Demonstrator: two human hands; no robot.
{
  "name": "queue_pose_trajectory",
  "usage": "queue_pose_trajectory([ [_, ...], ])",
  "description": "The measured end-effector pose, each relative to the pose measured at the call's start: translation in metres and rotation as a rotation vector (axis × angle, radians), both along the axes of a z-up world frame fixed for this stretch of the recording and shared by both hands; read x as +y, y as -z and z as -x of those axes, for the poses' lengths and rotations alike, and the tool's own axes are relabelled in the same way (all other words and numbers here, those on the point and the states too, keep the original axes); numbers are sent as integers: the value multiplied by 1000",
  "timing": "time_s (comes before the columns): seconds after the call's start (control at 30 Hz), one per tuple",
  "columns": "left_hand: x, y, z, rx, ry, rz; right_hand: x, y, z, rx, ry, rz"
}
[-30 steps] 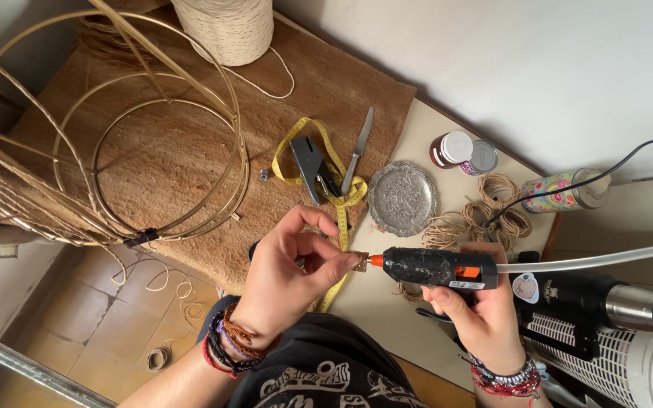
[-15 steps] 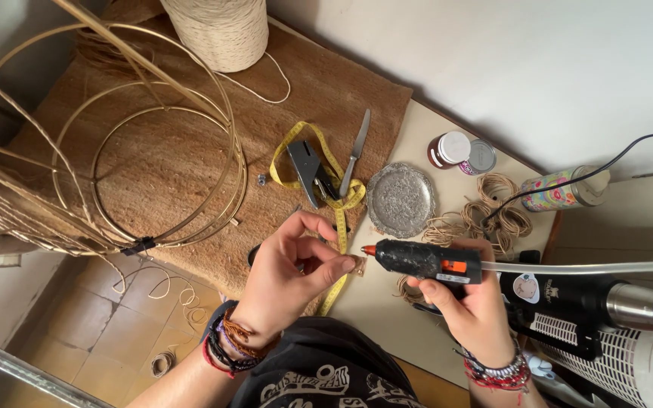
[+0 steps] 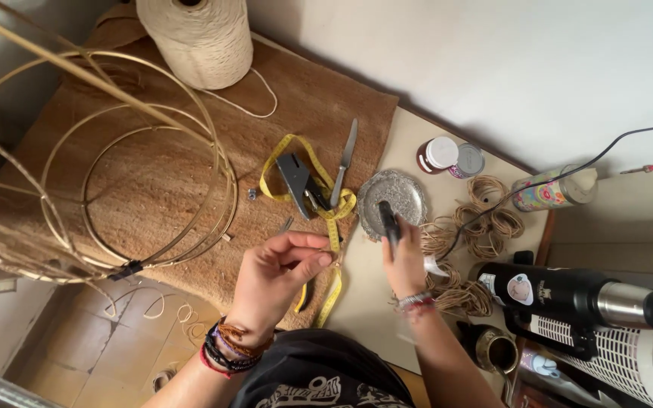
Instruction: Wrap twine around a wire frame and secure it with hot glue to create a lampshade.
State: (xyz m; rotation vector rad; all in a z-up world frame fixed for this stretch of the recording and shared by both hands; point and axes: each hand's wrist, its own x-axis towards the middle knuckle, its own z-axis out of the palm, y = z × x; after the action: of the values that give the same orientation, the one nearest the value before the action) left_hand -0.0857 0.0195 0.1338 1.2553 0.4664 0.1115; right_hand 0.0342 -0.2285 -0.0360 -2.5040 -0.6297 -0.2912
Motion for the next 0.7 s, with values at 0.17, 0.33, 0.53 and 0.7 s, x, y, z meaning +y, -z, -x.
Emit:
queue_pose_trajectory([
  [0.17, 1, 0, -3, 55, -35, 40, -17, 38, -15, -25, -4, -62],
  [0.33, 10, 2, -4, 112, -74, -34, -10, -55, 13, 314, -65, -463],
  [0.53, 12, -7, -10, 50, -16, -118, 1, -168, 51, 355, -201, -500],
  [0.7, 10, -11, -9, -67, 44, -287, 0, -174, 61, 267, -124, -287],
])
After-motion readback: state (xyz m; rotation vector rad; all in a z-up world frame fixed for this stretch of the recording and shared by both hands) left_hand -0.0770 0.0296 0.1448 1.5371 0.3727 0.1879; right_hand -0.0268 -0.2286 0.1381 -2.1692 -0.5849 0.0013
